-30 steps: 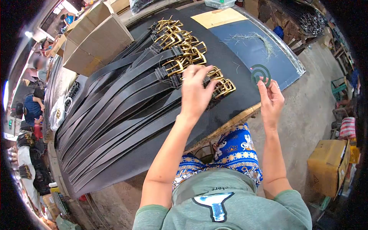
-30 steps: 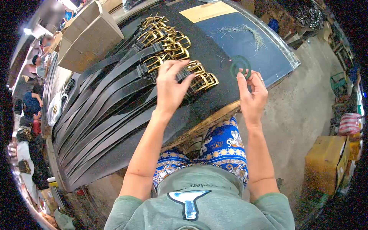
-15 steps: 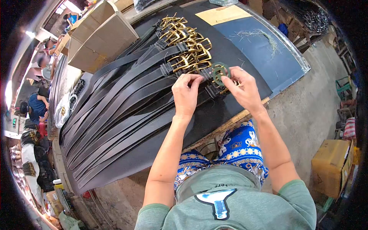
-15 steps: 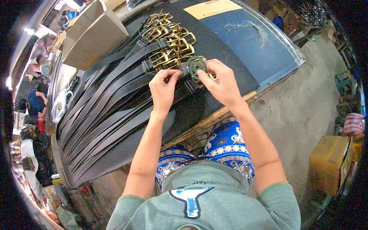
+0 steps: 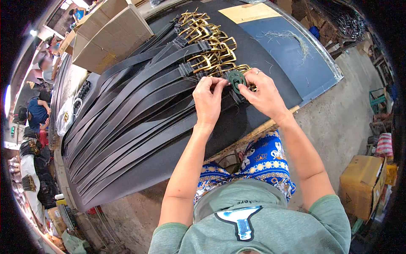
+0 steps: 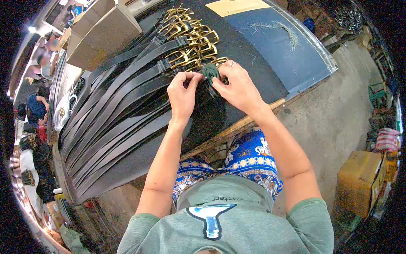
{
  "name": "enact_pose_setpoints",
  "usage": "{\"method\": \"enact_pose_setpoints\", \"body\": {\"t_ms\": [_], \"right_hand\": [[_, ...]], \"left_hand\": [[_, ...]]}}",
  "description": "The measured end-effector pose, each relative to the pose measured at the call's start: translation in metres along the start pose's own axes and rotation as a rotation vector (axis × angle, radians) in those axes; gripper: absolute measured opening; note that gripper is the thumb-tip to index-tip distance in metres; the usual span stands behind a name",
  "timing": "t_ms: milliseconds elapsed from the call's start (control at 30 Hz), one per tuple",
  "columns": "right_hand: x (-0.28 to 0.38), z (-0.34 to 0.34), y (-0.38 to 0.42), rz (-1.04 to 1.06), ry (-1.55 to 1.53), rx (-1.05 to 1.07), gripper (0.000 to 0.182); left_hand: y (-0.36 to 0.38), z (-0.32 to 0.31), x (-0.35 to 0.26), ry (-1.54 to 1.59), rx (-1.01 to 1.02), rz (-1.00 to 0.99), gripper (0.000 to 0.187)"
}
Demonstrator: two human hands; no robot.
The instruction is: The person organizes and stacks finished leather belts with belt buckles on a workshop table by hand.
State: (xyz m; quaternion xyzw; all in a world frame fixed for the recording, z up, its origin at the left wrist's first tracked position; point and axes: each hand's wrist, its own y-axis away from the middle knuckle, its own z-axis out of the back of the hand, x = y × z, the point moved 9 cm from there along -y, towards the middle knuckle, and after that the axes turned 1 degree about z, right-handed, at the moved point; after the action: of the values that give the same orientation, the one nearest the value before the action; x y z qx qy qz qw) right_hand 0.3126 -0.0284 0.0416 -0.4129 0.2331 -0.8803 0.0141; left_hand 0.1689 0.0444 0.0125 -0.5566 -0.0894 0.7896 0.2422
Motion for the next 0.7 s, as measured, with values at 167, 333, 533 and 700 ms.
{"method": "enact_pose_setpoints", "body": {"t_ms": [167, 333, 533, 700], "right_hand": [[-0.003, -0.003, -0.003, -0.014, 0.031, 0.043, 0.018], [-0.001, -0.002, -0.004, -0.004, 0.061, 0.04, 0.018], [-0.002, 0.0, -0.003, -0.017, 0.015, 0.037, 0.018], [-0.024, 0.023, -0.004, -0.174, -0.13, -0.119, 0.021]], "left_hand": [[0.001, 0.001, -0.003, 0.033, -0.007, 0.009, 0.011], [0.001, 0.001, -0.004, 0.008, -0.006, 0.003, 0.011], [-0.001, 0.004, -0.001, -0.022, -0.02, 0.016, 0.012], [-0.014, 0.005, 0.006, 0.016, -0.006, 0.003, 0.017]]}}
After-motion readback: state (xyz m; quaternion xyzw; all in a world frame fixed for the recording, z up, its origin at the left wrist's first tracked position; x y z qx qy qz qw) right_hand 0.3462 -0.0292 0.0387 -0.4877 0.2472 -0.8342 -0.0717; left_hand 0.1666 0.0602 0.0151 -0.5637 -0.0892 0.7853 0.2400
